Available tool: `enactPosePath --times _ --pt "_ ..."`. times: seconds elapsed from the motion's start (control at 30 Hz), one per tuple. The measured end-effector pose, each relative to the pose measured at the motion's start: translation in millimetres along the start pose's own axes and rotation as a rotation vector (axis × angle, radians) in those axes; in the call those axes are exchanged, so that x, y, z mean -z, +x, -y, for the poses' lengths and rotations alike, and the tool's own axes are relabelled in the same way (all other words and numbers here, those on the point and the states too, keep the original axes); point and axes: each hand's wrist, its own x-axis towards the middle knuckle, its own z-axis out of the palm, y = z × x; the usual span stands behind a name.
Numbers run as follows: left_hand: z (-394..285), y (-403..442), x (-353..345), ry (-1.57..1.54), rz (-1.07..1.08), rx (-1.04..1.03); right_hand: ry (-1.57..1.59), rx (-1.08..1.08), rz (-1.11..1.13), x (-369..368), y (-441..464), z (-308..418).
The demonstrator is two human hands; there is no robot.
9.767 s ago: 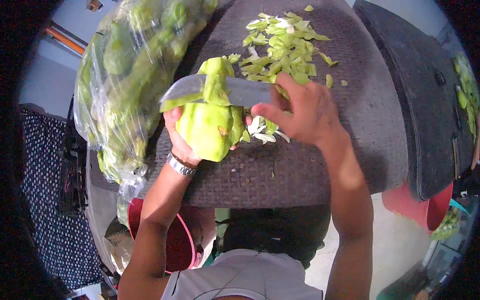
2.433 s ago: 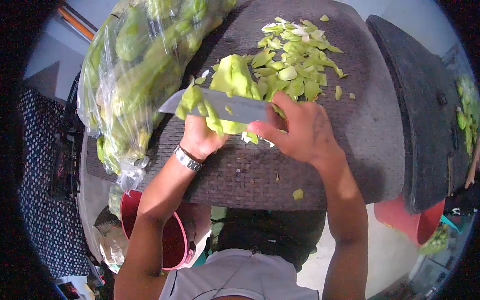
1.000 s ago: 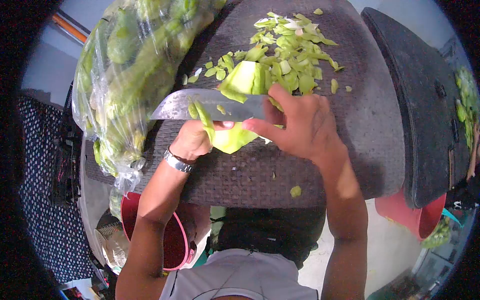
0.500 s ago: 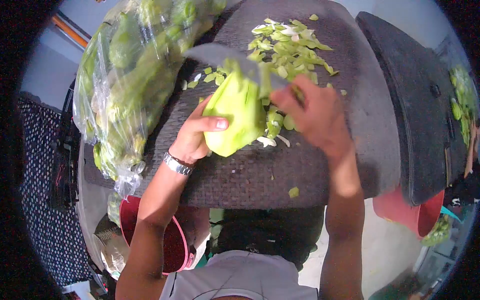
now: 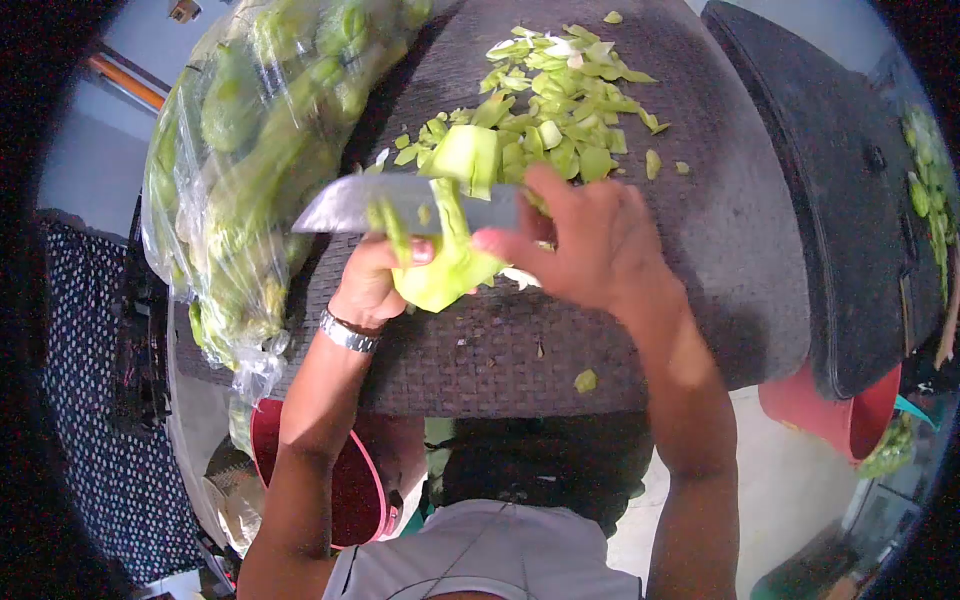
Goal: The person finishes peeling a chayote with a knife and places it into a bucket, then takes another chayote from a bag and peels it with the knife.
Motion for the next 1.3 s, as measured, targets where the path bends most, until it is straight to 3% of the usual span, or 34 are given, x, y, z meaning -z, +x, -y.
enactPosePath --times 0.1,0.13,0.27,0.4,0.57,0.67,0.77,0.87,0.93,1.0,1.1,1.3 --pt "-7 1 -13 0.016 0.092 -0.081 -0.034 -0.097 -0.033 9 5 -15" --pt "-7 2 -14 0.164 0.051 -0.118 -0.045 -0.132 -0.029 12 6 -20" --pt "-12 1 -12 0.102 0.093 -0.074 -0.233 -0.337 -0.094 18 12 -38" --pt "-13 -4 -20 0.018 0.132 -0.085 -0.205 -0.458 -0.196 32 8 -84" --pt "-16 -3 -25 0.101 -0.019 -0.184 -0.287 -0.341 -0.167 32 1 -61" --pt "-15 0 -25 0.106 -0.061 -0.178 0.080 -0.452 -0.036 25 10 -19" --pt "-13 -1 -25 0.168 -0.093 -0.134 0.183 -0.329 0.076 6 5 15" --pt "-13 -2 -29 0.288 -0.023 -0.139 0.144 -0.357 -0.031 -14 4 14" --pt "-14 -2 -28 0.429 0.031 -0.090 0.099 -0.487 -0.156 -5 7 6" --pt "-12 -4 -34 0.382 0.037 -0.050 0.038 -0.587 -0.292 2 13 -9" --pt "-12 -5 -36 0.340 0.044 -0.027 0.123 -0.618 -0.326 13 15 -24" --pt "-8 -1 -31 0.272 0.001 -0.054 0.148 -0.482 -0.153 -1 7 -6"
